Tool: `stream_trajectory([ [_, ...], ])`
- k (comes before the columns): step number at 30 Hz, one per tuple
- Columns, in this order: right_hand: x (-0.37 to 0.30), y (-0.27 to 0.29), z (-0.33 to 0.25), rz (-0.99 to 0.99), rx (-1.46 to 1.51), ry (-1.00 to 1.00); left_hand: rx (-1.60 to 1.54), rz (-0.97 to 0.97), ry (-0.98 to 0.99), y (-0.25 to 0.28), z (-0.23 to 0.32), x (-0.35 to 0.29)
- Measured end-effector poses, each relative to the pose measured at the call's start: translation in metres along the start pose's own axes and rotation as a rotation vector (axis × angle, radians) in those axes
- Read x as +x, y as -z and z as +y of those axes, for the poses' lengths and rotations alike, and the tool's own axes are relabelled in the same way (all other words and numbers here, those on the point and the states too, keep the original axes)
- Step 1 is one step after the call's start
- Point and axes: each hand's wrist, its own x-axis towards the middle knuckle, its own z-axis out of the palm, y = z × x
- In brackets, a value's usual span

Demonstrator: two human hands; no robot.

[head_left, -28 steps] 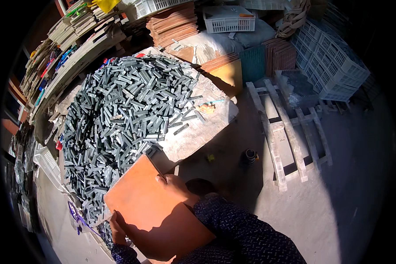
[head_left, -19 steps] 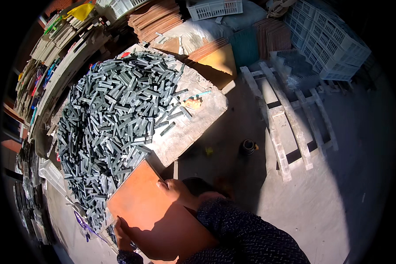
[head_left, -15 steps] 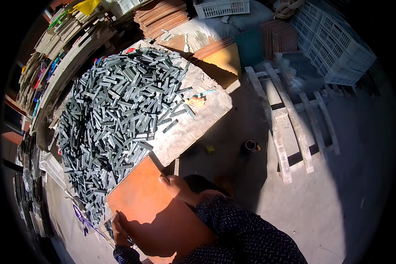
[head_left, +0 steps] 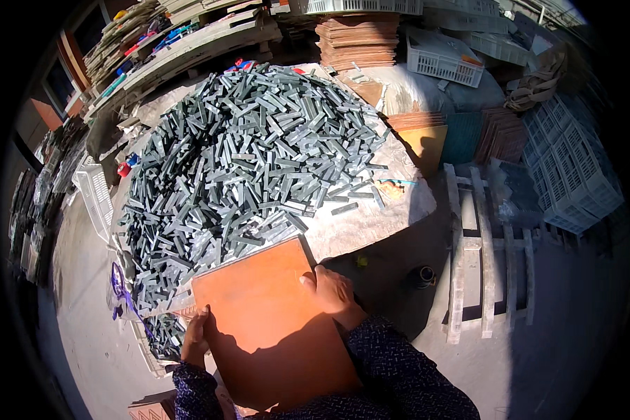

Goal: The person arranges small rectangular tiles by hand onto a square board in a herringbone pattern. They periodically flip the board to check alignment and continue placing tiles until the pattern is complete.

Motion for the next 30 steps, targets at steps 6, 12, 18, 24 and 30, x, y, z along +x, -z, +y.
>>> stream_trajectory([
  [6,0.022,-0.077,-0.071,0.109,-0.31,0.565,-0.017,0.023,0.018,0.081,0.013,0.01],
  [12,-0.016,-0.124,-0.133,-0.059,-0.403,0.531,-0.139,0.15,0.059,0.143,0.021,-0.031],
  [18,-0.126,-0.166,-0.15,0.177,-0.021,0.013,-0.136,0.08,0.07,0.207,0.021,-0.061],
  [24,-0.141,-0.178,-0.168,-0.422,1.053,-0.528,-0.169,0.018,0.144,0.25,0.001,-0.05],
  [30,-0.14,-0.2,-0.11,-0.24,0.629,-0.319,-0.131,0.037,0.032,0.256,-0.02,-0.025],
])
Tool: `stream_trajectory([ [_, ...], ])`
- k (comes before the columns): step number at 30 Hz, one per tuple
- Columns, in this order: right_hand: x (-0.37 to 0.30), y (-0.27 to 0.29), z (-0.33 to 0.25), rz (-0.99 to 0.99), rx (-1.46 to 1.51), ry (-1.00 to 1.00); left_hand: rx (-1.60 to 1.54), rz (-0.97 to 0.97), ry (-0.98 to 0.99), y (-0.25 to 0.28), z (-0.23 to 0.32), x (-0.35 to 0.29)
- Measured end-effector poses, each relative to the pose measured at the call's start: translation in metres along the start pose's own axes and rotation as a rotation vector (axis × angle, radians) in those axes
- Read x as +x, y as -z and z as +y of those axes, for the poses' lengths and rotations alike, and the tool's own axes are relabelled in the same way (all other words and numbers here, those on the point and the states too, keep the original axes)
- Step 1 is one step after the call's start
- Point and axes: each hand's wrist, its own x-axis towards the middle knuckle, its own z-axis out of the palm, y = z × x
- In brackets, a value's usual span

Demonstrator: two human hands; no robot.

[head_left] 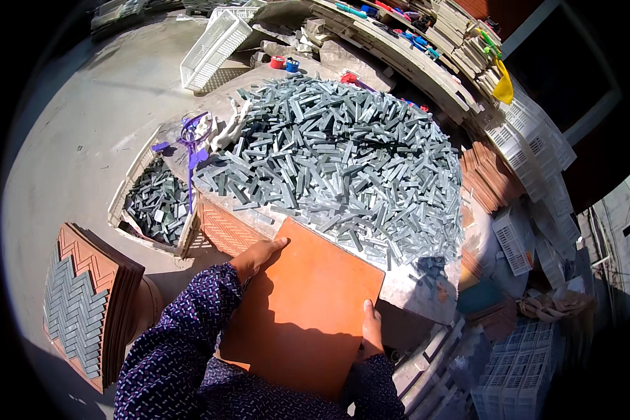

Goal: The person arranges small rectangular tiles by hand onto a square board in a herringbone pattern. They periodically flip the board to check alignment and continue placing tiles until the pattern is complete.

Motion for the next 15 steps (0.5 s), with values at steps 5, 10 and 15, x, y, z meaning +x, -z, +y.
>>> stream_trajectory([
  [5,0.003,-0.019,-0.076,0.362,-1.062,0.731,0.171,-0.034,0.043,-0.016,0.01,-0.04],
  [10,0.066,-0.042,-0.112,0.088,-1.121,0.68,0.054,-0.01,0.006,-0.039,-0.002,-0.053],
  [15,0.057,-0.051,-0.1,0.16,-1.1,0.76,-0.068,0.106,0.103,-0.063,0.038,-0.094],
])
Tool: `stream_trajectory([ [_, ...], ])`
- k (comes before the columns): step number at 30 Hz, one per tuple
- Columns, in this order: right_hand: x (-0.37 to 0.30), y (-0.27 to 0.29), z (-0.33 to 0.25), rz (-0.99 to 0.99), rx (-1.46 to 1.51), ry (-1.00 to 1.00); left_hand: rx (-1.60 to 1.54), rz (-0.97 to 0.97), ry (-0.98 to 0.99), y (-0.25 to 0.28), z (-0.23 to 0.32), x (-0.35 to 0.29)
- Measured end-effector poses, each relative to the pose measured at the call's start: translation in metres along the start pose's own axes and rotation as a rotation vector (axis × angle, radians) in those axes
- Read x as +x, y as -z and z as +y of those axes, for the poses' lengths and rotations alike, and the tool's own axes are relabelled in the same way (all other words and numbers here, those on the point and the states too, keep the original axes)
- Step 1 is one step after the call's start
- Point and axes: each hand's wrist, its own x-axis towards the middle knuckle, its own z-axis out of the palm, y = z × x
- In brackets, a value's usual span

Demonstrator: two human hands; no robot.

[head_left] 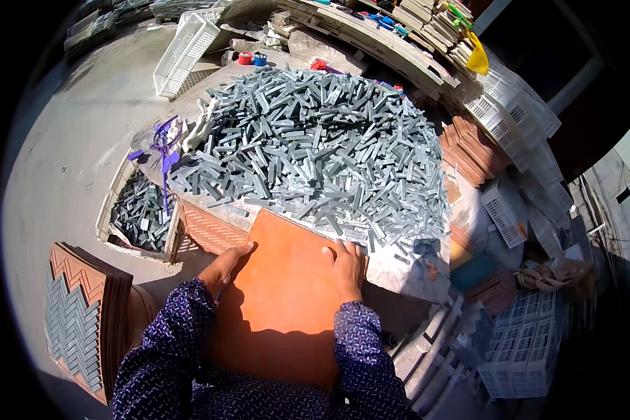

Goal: The person arranges small rectangular tiles by hand onto a square board in a herringbone pattern. They periodically flip the board to check alignment and continue placing tiles until the pattern is complete.

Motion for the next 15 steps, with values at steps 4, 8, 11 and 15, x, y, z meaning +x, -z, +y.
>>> stream_trajectory([
  [4,0.008,-0.011,0.004,0.01,-0.007,0.003,0.062,-0.023,-0.013,-0.009,0.015,0.006],
  [8,-0.001,-0.024,0.013,-0.083,-0.026,0.001,0.093,-0.013,-0.039,0.001,-0.005,0.04],
  [11,-0.035,-0.024,0.014,-0.192,-0.149,0.016,0.076,-0.053,-0.059,0.017,-0.027,0.051],
  [15,-0.092,-0.014,0.005,-0.002,-0.071,-0.273,0.178,-0.161,-0.026,0.051,-0.039,0.05],
])
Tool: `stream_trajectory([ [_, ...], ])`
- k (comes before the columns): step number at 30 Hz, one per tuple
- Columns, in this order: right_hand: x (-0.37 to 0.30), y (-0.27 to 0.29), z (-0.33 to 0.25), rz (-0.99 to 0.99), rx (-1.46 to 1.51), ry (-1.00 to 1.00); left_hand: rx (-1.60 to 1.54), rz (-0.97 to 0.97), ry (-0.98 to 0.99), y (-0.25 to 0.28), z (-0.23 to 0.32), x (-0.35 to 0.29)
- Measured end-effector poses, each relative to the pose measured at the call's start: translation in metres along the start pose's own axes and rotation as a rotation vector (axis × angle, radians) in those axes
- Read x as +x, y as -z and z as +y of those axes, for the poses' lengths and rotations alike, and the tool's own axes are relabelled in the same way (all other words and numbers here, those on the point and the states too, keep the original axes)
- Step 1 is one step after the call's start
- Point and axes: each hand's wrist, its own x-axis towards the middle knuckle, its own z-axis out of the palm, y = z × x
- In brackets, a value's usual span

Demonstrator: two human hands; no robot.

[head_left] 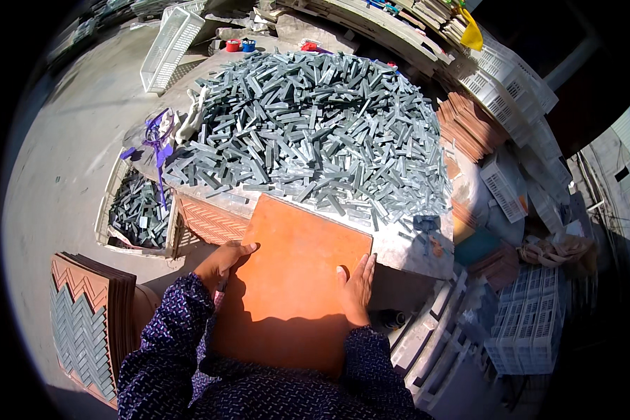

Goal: The person arranges small rectangular tiles by hand onto a square board in a herringbone pattern. They periodically flip the board to check alignment and continue placing tiles until the pattern is complete.

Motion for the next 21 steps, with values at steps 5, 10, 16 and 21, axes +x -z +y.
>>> stream_trajectory([
  [5,-0.037,-0.009,0.032,-0.44,1.202,-0.67,-0.043,-0.151,0.08,0.024,-0.041,-0.012],
  [10,-0.057,0.028,-0.027,-0.601,1.675,-0.665,-0.052,-0.135,0.113,0.045,-0.051,-0.035],
  [16,-0.105,0.028,-0.045,-0.617,1.657,-0.646,-0.161,-0.164,0.134,0.063,-0.063,-0.06],
  [21,-0.115,0.019,-0.007,-0.697,1.575,-0.69,-0.199,-0.198,0.242,0.049,-0.045,-0.081],
])
